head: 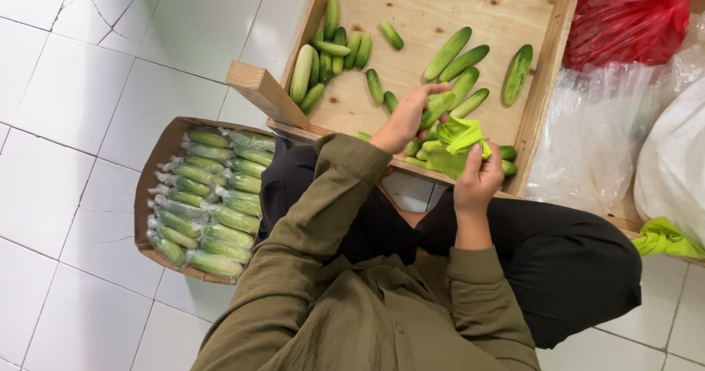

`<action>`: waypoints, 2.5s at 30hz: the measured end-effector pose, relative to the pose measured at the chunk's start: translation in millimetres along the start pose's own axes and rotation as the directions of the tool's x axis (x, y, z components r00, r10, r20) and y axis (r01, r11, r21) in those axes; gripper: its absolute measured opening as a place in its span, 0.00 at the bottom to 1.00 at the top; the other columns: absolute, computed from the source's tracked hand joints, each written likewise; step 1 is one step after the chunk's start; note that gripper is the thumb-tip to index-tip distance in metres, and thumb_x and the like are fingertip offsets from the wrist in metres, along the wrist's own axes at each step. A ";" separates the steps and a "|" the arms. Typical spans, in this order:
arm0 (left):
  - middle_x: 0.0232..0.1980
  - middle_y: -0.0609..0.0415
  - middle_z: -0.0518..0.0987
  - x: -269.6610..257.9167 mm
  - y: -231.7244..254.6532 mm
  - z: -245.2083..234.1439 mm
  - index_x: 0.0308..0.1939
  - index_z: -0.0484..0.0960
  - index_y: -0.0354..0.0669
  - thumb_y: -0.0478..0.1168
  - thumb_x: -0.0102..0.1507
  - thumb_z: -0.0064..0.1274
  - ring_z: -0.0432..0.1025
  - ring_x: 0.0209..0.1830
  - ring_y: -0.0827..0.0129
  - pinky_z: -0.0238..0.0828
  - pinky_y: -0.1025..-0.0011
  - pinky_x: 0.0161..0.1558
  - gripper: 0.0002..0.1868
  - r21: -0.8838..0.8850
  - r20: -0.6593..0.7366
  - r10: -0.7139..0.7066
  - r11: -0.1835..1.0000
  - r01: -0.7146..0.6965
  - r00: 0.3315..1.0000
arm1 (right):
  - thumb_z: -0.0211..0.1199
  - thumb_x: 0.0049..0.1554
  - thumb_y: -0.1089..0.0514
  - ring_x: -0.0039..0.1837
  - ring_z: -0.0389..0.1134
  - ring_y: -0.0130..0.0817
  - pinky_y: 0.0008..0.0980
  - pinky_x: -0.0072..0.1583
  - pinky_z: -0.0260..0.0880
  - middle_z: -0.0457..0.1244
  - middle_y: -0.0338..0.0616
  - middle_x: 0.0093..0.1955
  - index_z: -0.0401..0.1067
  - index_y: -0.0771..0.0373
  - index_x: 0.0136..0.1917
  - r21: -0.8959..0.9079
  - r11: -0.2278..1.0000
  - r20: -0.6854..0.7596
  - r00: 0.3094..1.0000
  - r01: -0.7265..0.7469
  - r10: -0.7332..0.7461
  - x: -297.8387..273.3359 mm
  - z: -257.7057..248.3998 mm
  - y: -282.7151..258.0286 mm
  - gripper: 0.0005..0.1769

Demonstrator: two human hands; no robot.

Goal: Packing cucumbers into individual plastic bags and arranging them in a cardboard box

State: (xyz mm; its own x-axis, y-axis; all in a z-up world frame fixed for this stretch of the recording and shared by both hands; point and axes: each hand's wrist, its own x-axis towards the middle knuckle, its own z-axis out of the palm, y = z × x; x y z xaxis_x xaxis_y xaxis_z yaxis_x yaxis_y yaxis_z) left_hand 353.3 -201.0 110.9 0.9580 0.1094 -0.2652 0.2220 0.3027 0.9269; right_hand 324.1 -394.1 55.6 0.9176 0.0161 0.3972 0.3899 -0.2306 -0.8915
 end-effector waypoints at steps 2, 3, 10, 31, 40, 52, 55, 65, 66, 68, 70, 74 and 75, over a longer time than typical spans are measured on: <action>0.34 0.34 0.81 -14.6 -15.6 15.5 0.63 0.74 0.35 0.42 0.61 0.35 0.69 0.09 0.63 0.60 0.74 0.07 0.29 0.024 -0.064 0.086 0.996 -0.085 0.994 | 0.52 0.71 0.57 0.56 0.66 0.40 0.44 0.60 0.65 0.64 0.55 0.50 0.70 0.71 0.58 0.033 0.994 -0.027 0.994 0.104 -0.103 3.1 0.7 -41.1 0.13; 0.36 0.28 0.82 -22.2 -23.7 23.4 0.58 0.78 0.31 0.41 0.64 0.38 0.71 0.08 0.60 0.64 0.72 0.06 0.24 0.055 -0.126 0.173 0.984 -0.168 0.977 | 0.54 0.70 0.58 0.59 0.67 0.47 0.44 0.64 0.63 0.64 0.55 0.56 0.69 0.72 0.63 0.064 0.976 -0.057 0.977 0.207 -0.203 4.4 1.0 -61.6 0.15; 0.41 0.39 0.76 -24.5 -102.1 24.8 0.57 0.78 0.31 0.43 0.76 0.32 0.74 0.46 0.58 0.73 0.59 0.52 0.22 0.066 -0.028 0.425 0.904 -0.422 0.905 | 0.43 0.71 0.45 0.52 0.45 0.35 0.31 0.59 0.53 0.49 0.42 0.54 0.76 0.65 0.66 0.017 0.934 0.184 0.917 0.356 -0.353 5.2 27.0 -80.4 0.29; 0.39 0.64 0.80 -23.1 -64.5 36.8 0.46 0.87 0.45 0.43 0.72 0.54 0.68 0.42 0.83 0.73 0.76 0.43 0.09 -0.136 -0.247 0.377 0.899 -0.417 0.893 | 0.43 0.76 0.54 0.57 0.59 0.38 0.45 0.65 0.60 0.58 0.52 0.58 0.56 0.58 0.82 0.005 0.978 0.132 0.969 0.209 -0.208 38.3 47.1 -63.9 0.24; 0.33 0.56 0.80 5.9 -102.6 19.2 0.41 0.87 0.40 0.44 0.71 0.54 0.71 0.34 0.78 0.75 0.74 0.37 0.12 -0.273 -0.373 0.233 0.898 -0.346 0.898 | 0.45 0.73 0.53 0.62 0.53 0.43 0.45 0.69 0.57 0.47 0.51 0.60 0.48 0.58 0.86 -0.116 0.959 0.167 0.957 0.258 -0.237 -3.7 56.9 -58.5 0.31; 0.30 0.58 0.79 -43.0 -22.8 22.3 0.36 0.90 0.53 0.52 0.68 0.57 0.75 0.36 0.74 0.73 0.71 0.43 0.13 0.226 -0.142 0.469 0.873 -0.433 0.872 | 0.61 0.69 0.46 0.40 0.72 0.43 0.38 0.43 0.70 0.68 0.47 0.35 0.70 0.55 0.47 -0.259 0.966 -0.110 0.993 0.004 -0.034 41.4 43.9 -50.7 0.13; 0.32 0.55 0.80 -32.5 -37.5 24.2 0.42 0.90 0.56 0.56 0.65 0.61 0.77 0.39 0.72 0.73 0.71 0.45 0.13 0.230 -0.116 0.467 0.871 -0.434 0.877 | 0.55 0.73 0.42 0.38 0.70 0.52 0.43 0.44 0.70 0.67 0.51 0.33 0.67 0.56 0.41 -0.255 0.967 -0.070 0.998 -0.015 -0.003 51.1 41.8 -57.2 0.22; 0.35 0.59 0.82 -14.0 -45.1 21.8 0.48 0.85 0.39 0.47 0.71 0.55 0.72 0.33 0.83 0.72 0.84 0.32 0.15 -0.336 -0.405 0.189 0.879 -0.338 0.894 | 0.44 0.73 0.55 0.56 0.52 0.37 0.42 0.65 0.59 0.47 0.44 0.54 0.58 0.59 0.82 -0.079 0.950 0.200 0.938 0.303 -0.283 14.7 53.1 -67.0 0.26; 0.36 0.61 0.82 -17.3 -32.9 17.6 0.49 0.85 0.41 0.48 0.72 0.54 0.73 0.33 0.85 0.73 0.85 0.34 0.14 -0.361 -0.428 0.190 0.860 -0.360 0.884 | 0.42 0.73 0.56 0.56 0.53 0.40 0.42 0.66 0.58 0.47 0.46 0.54 0.54 0.61 0.83 -0.051 0.953 0.240 0.930 0.300 -0.280 4.9 54.4 -70.3 0.27; 0.33 0.62 0.81 -2.3 -65.5 11.2 0.46 0.85 0.42 0.48 0.71 0.55 0.72 0.32 0.85 0.72 0.84 0.33 0.13 -0.340 -0.440 0.201 0.865 -0.370 0.875 | 0.41 0.73 0.56 0.56 0.55 0.42 0.44 0.66 0.58 0.48 0.48 0.55 0.51 0.62 0.84 -0.056 0.968 0.239 0.945 0.244 -0.225 -9.0 56.2 -63.4 0.28; 0.30 0.63 0.79 -3.1 -74.3 13.7 0.43 0.85 0.43 0.49 0.71 0.55 0.71 0.30 0.85 0.71 0.84 0.31 0.13 -0.319 -0.455 0.209 0.869 -0.378 0.865 | 0.40 0.73 0.55 0.55 0.57 0.45 0.45 0.65 0.59 0.49 0.50 0.56 0.49 0.62 0.84 -0.060 0.981 0.242 0.956 0.186 -0.167 -10.9 55.4 -53.0 0.29; 0.26 0.66 0.73 -15.4 -61.5 27.3 0.35 0.84 0.46 0.46 0.71 0.54 0.65 0.29 0.86 0.63 0.85 0.28 0.13 -0.193 -0.428 0.289 0.896 -0.400 0.856 | 0.41 0.74 0.51 0.59 0.61 0.53 0.49 0.65 0.61 0.51 0.53 0.59 0.50 0.62 0.84 -0.176 0.968 0.219 0.966 0.179 -0.139 7.5 50.4 -34.6 0.29; 0.25 0.66 0.71 -12.8 -61.8 28.3 0.34 0.84 0.46 0.45 0.71 0.54 0.64 0.28 0.86 0.62 0.84 0.28 0.13 -0.166 -0.412 0.318 0.895 -0.413 0.854 | 0.40 0.75 0.51 0.61 0.61 0.58 0.52 0.65 0.61 0.52 0.55 0.60 0.48 0.61 0.85 -0.173 0.971 0.212 0.969 0.167 -0.128 12.7 49.8 -32.6 0.29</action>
State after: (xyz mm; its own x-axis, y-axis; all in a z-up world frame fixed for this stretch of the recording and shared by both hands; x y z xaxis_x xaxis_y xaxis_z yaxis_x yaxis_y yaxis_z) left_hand 332.5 -247.9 64.6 0.8138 0.5796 -0.0413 -0.2274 0.3831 0.8953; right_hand 326.9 -338.0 78.9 0.8552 0.2515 0.4531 0.5180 -0.3896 -0.7615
